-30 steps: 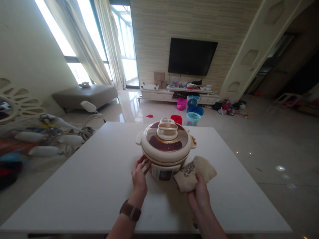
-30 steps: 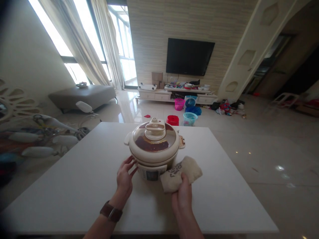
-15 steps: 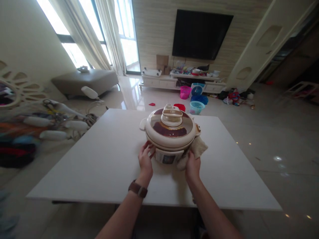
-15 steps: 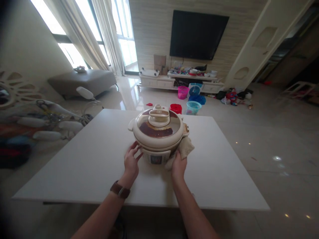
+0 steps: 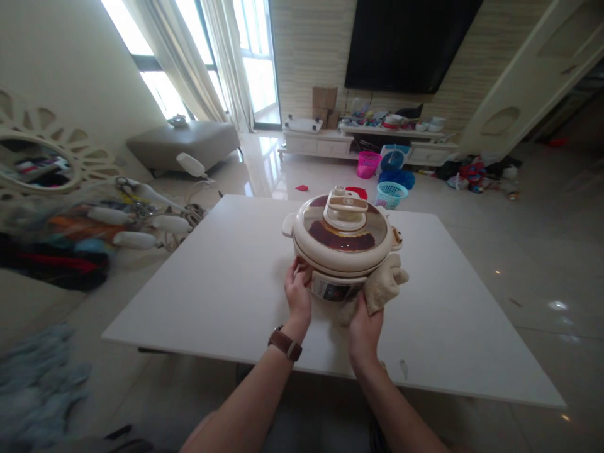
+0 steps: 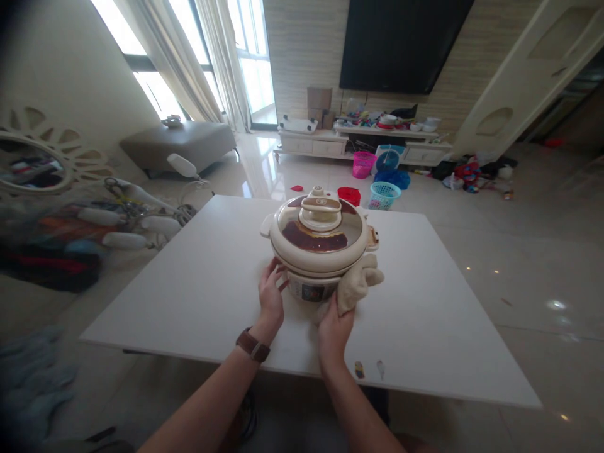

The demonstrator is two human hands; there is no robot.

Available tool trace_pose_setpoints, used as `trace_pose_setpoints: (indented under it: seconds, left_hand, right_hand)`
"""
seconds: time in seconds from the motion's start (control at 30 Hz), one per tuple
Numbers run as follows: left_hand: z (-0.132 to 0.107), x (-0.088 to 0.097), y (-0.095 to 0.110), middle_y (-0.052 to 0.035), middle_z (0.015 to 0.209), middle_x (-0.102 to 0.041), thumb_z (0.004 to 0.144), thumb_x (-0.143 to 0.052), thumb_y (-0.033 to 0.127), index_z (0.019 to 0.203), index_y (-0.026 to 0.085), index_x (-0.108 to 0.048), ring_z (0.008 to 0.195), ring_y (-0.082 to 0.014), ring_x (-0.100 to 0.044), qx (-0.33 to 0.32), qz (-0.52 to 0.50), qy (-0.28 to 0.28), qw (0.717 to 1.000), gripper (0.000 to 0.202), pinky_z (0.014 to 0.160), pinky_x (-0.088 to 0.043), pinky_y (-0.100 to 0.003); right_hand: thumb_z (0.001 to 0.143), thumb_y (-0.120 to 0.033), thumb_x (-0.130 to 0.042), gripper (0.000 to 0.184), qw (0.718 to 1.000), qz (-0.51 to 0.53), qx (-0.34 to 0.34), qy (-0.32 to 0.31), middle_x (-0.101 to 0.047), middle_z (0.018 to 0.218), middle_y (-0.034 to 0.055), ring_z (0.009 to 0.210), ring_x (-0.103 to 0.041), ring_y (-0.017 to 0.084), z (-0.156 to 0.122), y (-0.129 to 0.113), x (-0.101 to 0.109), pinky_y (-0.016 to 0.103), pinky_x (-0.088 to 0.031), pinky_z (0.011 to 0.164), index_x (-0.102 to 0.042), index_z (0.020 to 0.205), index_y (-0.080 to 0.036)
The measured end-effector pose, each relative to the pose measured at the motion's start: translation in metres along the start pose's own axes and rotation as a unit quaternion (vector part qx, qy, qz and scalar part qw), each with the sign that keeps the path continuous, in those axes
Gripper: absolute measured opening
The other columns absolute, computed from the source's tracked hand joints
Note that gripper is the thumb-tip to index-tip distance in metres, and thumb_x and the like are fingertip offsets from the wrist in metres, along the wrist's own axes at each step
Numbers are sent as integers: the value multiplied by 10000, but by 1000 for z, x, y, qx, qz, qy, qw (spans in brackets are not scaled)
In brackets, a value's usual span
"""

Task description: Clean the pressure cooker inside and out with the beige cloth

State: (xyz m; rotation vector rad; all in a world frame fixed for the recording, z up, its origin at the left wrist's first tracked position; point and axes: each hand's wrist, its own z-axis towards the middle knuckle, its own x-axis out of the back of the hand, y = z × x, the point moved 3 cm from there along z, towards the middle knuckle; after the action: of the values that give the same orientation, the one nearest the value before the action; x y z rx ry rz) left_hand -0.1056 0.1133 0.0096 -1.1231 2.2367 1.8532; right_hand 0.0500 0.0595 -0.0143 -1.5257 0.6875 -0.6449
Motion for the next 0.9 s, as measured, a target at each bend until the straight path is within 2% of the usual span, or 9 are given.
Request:
trace_pose_setpoints:
  seconds: [0.07, 0.2, 0.27, 0.33, 0.43, 0.5, 0.6, 0.73, 0.9]
  left_hand:
    - [0, -1, -1, -119, 1246, -730, 828, -585, 181, 1276, 176, -683, 1110, -219, -698, -6, 2, 5, 1000, 459, 852, -552, -291]
    - [0, -3, -2, -115, 1246, -729, 849, -549, 158, 1296, 172, -663, 1117, -210, -698, -5, 4, 15, 1000, 462, 844, -550, -281]
    - [0, -4, -1, -113, 1250, -729, 849, -552, 156, 1298, 172, -660, 1113, -206, -697, -4, 5, 12, 1000, 462, 840, -548, -277]
    - [-1, -4, 0, -113, 1251, -728, 850, -555, 164, 1301, 172, -659, 1102, -204, -697, -4, 9, 9, 1000, 463, 827, -546, -273]
    - [-1, -2, 1, -115, 1243, -730, 851, -552, 178, 1305, 173, -664, 1091, -202, -695, -5, 17, 6, 1000, 467, 804, -542, -263]
    - [-1, -1, 1, -115, 1238, -732, 848, -559, 188, 1301, 177, -670, 1095, -203, -693, -5, 19, 3, 1000, 466, 799, -540, -257]
    - [0, 1, 1, -115, 1242, -733, 847, -566, 196, 1302, 184, -674, 1110, -209, -690, -2, 24, 2, 1000, 468, 793, -542, -258]
    - [0, 3, 2, -110, 1268, -729, 848, -563, 190, 1316, 203, -676, 1165, -222, -676, 3, 36, -1, 999, 482, 789, -550, -265]
    - [1, 3, 0, -108, 1257, -733, 839, -570, 184, 1305, 208, -688, 1134, -213, -695, -7, 32, 1, 999, 481, 809, -552, -264]
  right_hand:
    - [822, -501, -678, 604, 1000, 1, 2, -17, -697, 1327, 111, 1255, -630, 269, -2, -2, 2, 439, -445, 1135, -645, 1333, -180]
    - [771, -459, -680, 542, 1000, 12, 5, 14, -741, 1180, 94, 1116, -679, 274, 36, -8, 4, 464, -509, 1044, -685, 1214, -146]
    - [773, -436, -654, 491, 999, 21, 4, 26, -743, 1148, 95, 1095, -685, 275, 46, -11, 2, 462, -524, 1018, -694, 1163, -140]
    - [803, -441, -644, 470, 999, 26, 14, 22, -736, 1180, 98, 1134, -678, 271, 35, -15, 0, 458, -510, 1048, -691, 1173, -157]
    - [843, -458, -666, 467, 999, 13, 47, -20, -719, 1253, 88, 1236, -643, 245, 3, -21, 0, 440, -432, 1152, -681, 1238, -209]
    - [850, -456, -675, 510, 997, 16, 60, -38, -698, 1317, 88, 1289, -620, 241, -6, -24, 2, 439, -399, 1186, -659, 1304, -223]
    - [843, -475, -683, 596, 997, 33, 62, -18, -672, 1379, 115, 1312, -607, 263, 12, -27, 3, 452, -410, 1178, -632, 1359, -181]
    - [838, -487, -670, 586, 998, 32, 51, 6, -708, 1303, 136, 1231, -646, 280, 37, -29, -1, 454, -466, 1111, -655, 1297, -123]
    - [859, -443, -663, 518, 993, 2, 116, -38, -715, 1302, 127, 1239, -640, 273, 3, -27, 1, 432, -452, 1113, -661, 1300, -172]
